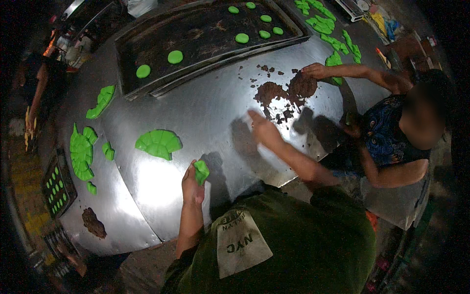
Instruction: The person repeatedly takes a piece of green dough, scoops a portion of brown filling from the table, wraps the filling inside the dough, and places the finished round item onto a metal tray. The person carries the filled tray to a rack and returns to continue the process.
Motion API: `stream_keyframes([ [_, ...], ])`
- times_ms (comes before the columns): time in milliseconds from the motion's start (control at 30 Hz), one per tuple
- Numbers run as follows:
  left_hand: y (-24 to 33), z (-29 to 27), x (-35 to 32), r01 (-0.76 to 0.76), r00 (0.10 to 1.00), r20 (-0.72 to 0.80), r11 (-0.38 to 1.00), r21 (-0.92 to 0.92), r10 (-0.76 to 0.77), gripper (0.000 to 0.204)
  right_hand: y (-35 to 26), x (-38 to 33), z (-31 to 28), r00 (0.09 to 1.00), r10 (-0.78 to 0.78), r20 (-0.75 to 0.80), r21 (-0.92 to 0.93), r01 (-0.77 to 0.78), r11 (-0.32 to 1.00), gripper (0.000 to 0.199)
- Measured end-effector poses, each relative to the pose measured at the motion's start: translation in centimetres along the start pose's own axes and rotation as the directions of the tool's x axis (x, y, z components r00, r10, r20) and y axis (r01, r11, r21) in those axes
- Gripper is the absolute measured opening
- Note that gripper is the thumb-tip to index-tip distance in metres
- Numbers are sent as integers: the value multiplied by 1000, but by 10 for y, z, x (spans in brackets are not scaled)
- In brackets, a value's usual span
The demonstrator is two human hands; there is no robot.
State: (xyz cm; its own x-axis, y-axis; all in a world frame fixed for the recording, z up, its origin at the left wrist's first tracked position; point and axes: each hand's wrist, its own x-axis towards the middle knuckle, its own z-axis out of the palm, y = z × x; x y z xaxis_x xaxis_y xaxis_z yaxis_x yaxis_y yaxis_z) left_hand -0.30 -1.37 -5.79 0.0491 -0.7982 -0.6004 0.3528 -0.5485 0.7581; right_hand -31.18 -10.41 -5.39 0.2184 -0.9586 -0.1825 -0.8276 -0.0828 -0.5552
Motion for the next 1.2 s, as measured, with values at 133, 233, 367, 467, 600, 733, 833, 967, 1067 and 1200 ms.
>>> stream_keyframes([
  [133,-2,-20,15,66,997,-16,988,-143,-69,40,74,55,-16,973,-32,-228,-451,-77,889,42],
  [233,7,-26,20,63,994,-69,962,-264,-84,41,88,64,2,979,137,-149,-453,-191,871,32],
  [367,27,-31,14,14,999,-45,964,-266,-27,43,104,57,4,987,65,-150,-503,-133,854,21],
  [467,38,-30,-6,-54,999,-4,977,-208,55,44,106,48,-15,966,73,-247,-359,-161,919,19],
  [600,50,-14,-37,-27,996,70,909,-416,61,44,34,4,-29,973,230,1,816,-133,562,26],
  [733,70,15,-67,-13,982,169,921,-390,85,49,-105,-58,-30,960,-229,-160,537,279,796,21],
  [833,79,34,-91,-33,965,224,909,-416,138,50,-179,-90,-33,780,-490,-389,170,583,794,18],
  [967,87,43,-112,-117,908,308,878,-465,284,45,-207,-99,-21,765,-530,-365,102,599,794,28],
  [1067,90,44,-118,-166,919,248,872,-461,306,43,-200,-105,-5,789,-465,-401,247,582,775,44],
  [1200,88,55,-111,-189,929,214,885,-426,301,45,-198,-105,11,767,-546,-338,70,599,797,58],
])
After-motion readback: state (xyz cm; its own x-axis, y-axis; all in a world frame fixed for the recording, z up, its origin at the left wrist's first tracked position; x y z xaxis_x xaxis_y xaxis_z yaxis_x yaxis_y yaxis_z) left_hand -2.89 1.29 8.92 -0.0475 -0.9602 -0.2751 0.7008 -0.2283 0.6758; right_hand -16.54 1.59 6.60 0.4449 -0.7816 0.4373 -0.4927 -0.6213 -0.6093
